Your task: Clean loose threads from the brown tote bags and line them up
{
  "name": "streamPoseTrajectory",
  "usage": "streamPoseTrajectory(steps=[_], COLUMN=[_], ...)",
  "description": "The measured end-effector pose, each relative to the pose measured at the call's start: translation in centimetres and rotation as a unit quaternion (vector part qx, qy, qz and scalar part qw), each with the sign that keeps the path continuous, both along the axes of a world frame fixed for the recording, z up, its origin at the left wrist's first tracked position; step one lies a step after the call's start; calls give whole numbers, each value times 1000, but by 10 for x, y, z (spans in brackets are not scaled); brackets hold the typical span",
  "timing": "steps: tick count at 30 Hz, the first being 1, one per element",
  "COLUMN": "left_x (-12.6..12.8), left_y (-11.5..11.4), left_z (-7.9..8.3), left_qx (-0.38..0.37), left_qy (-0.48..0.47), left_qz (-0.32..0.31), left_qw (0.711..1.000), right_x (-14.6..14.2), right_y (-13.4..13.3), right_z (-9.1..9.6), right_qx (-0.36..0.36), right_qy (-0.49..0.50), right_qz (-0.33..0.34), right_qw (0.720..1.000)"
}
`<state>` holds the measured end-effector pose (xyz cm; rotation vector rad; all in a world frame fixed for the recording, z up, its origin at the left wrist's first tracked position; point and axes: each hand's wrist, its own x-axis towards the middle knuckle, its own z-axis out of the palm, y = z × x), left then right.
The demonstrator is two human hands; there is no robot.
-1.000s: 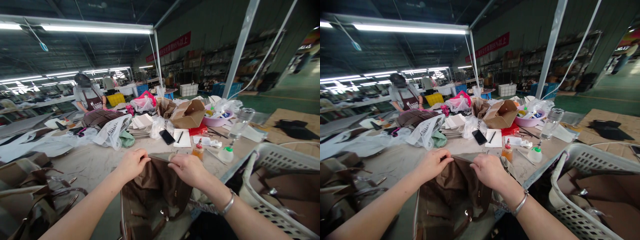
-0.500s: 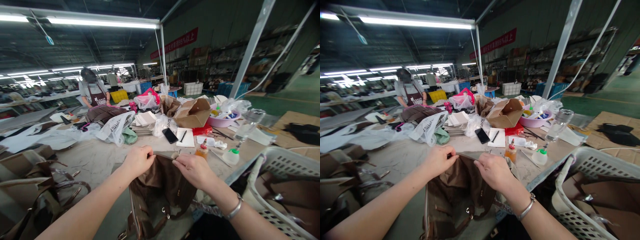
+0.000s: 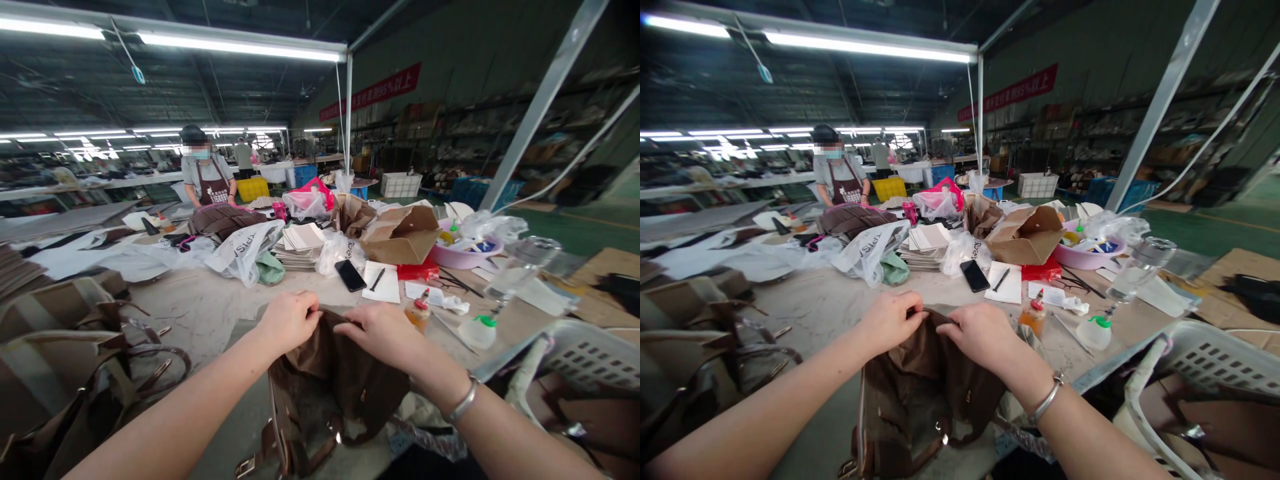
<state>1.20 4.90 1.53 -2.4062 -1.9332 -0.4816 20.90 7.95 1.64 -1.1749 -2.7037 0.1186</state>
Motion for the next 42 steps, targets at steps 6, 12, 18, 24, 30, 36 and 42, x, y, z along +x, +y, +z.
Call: streamPoseTrajectory(steps=[6, 12, 18, 24, 30, 36, 42], left_x=[-8, -24, -50, -62, -56, -39, -19], left_y=[-24, -75, -90, -127, -157, -147, -111], left_z=[10, -11, -7, 42, 35, 35, 21], left_qx=[-7, -47, -115, -208, -265, -148, -13], left_qy=[-112, -154, -168, -90, -62, -30, -11], left_qz=[19, 123, 93, 21, 18, 16, -3], left_qw=[993, 979, 975, 974, 962, 988, 1000], right_x=[-5, -5, -2, 13, 5, -5, -8], right_y=[2, 2, -1, -32, -73, -85, -94], right_z=[0, -4, -1, 5, -4, -5, -4], right_qx=[22, 26, 33, 22, 1, -1, 10], right_qy=[-22, -15, -28, -18, 0, 4, 5], right_qz=[-12, -6, -2, 13, -14, -15, -30], right_qw=[999, 1000, 999, 1000, 1000, 1000, 999])
